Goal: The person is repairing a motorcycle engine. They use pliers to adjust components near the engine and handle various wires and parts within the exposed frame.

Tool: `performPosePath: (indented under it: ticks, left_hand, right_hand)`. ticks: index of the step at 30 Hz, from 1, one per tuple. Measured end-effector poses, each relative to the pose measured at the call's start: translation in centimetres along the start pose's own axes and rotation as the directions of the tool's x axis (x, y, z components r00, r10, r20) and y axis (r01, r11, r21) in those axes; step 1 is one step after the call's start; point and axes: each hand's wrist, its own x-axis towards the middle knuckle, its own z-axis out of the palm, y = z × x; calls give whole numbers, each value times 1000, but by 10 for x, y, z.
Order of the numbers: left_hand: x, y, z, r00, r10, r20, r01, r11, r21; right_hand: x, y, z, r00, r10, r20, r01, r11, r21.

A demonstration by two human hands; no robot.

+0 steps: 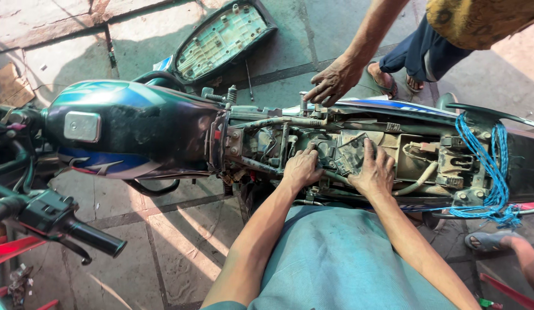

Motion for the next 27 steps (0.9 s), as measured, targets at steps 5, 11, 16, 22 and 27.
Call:
performPosePath:
  ticks: [5,11,16,22,27]
  left_hand:
    - [3,1,2,998,-42,43,42,999,12]
    - [1,2,-2,1000,-26,15,25,999,33]
    - [-1,3,-3,1000,-9,13,8,999,48]
    - [0,6,0,997,-45,63,42,998,53]
    - [5,11,4,998,-55,20,55,998,42]
  right_hand:
    - [3,4,5,1000,1,31,-2,1000,20]
    - [1,6,10,999,-38,-24,39,999,27]
    - [0,8,7,999,-26,45,26,1000,6]
    - [-37,25,6,994,-59,-92,57,998,-19]
    - [-81,50,4,992,97,81,-113,969,219]
